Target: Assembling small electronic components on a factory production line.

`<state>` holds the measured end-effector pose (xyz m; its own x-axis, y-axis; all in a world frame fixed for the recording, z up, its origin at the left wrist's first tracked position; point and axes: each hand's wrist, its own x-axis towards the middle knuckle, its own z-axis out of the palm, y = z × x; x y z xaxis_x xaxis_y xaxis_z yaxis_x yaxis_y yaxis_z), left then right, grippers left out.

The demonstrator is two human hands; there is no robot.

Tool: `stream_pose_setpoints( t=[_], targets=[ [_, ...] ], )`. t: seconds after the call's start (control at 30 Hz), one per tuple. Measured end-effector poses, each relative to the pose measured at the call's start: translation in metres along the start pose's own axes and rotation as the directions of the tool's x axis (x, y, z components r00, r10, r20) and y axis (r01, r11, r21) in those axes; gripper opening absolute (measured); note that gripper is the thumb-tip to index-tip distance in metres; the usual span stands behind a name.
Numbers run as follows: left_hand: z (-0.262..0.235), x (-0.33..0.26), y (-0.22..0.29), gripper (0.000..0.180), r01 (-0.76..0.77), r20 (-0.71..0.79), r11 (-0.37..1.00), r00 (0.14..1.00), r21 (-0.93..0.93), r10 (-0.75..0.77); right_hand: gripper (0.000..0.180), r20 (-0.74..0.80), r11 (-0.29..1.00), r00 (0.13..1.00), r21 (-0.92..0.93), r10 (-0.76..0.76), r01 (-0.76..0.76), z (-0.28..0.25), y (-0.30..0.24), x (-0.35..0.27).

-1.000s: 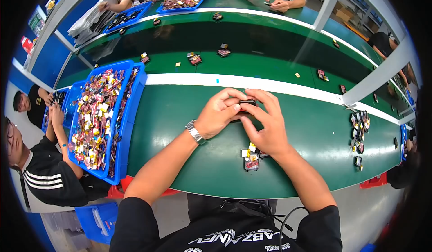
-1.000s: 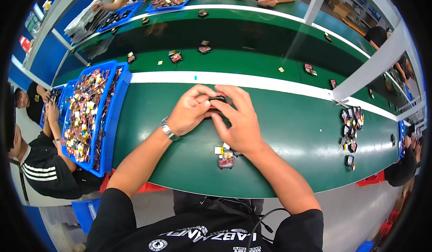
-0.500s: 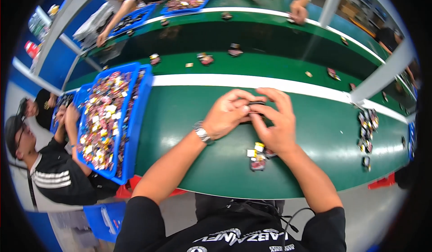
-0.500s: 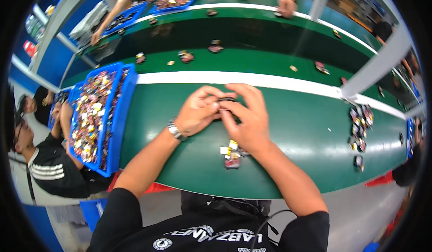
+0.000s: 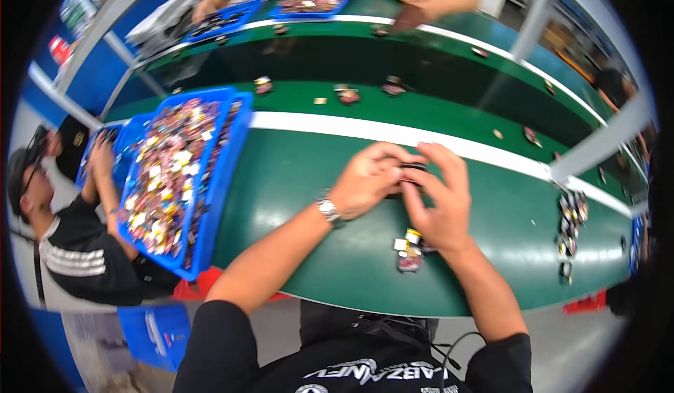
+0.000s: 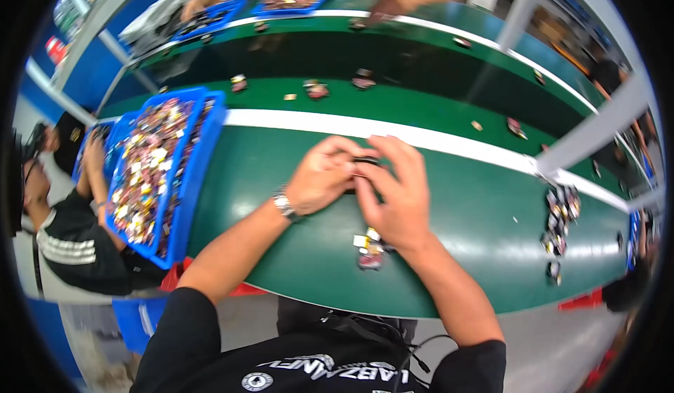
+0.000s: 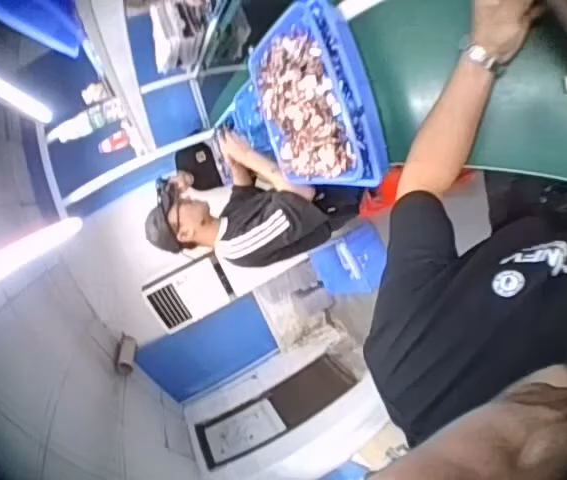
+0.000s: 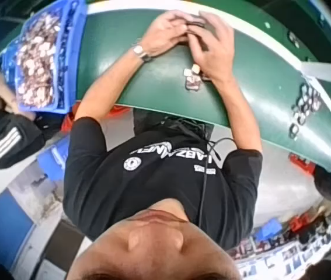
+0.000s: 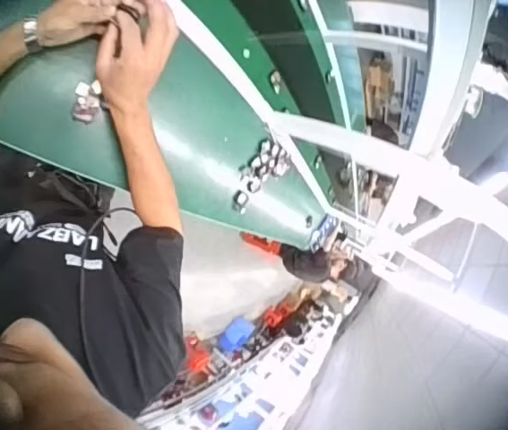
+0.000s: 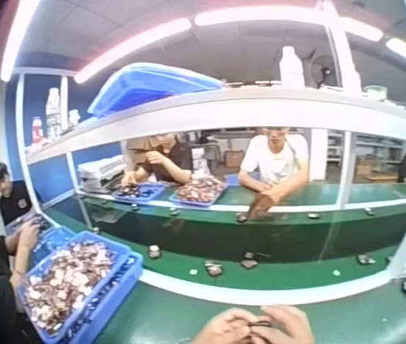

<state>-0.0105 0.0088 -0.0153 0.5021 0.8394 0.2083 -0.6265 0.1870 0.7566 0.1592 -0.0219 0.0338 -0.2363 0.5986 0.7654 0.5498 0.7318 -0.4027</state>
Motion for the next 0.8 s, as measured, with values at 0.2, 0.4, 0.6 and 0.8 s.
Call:
stream_pose_setpoints(
  t=[0.2, 0.4, 0.6, 0.8],
  targets=[
    [0.003, 0.003, -0.002, 0.021, 0.043, 0.017, 0.997, 0.999, -0.058, -0.042, 0.025, -0.038, 0.995, 0.996, -0.069, -0.076, 0.073, -0.009, 0.009, -0.002],
    [0.006, 0.002, -0.003, 0.021, 0.034, 0.017, 0.999, 0.999, -0.018, -0.034, 0.022, -0.017, 0.998, 1.0, 0.061, 0.019, -0.018, -0.011, 0.007, -0.004],
    [0.011, 0.001, -0.005, 0.023, 0.046, -0.019, 0.998, 0.999, 0.036, -0.046, 0.017, 0.05, 0.982, 0.996, 0.166, 0.079, -0.086, -0.011, 0.012, -0.008],
    [0.008, 0.001, -0.003, 0.024, 0.064, -0.064, 0.997, 0.996, 0.04, -0.061, 0.018, 0.089, 0.982, 0.99, 0.148, 0.108, -0.121, -0.011, 0.011, -0.009]
  ],
)
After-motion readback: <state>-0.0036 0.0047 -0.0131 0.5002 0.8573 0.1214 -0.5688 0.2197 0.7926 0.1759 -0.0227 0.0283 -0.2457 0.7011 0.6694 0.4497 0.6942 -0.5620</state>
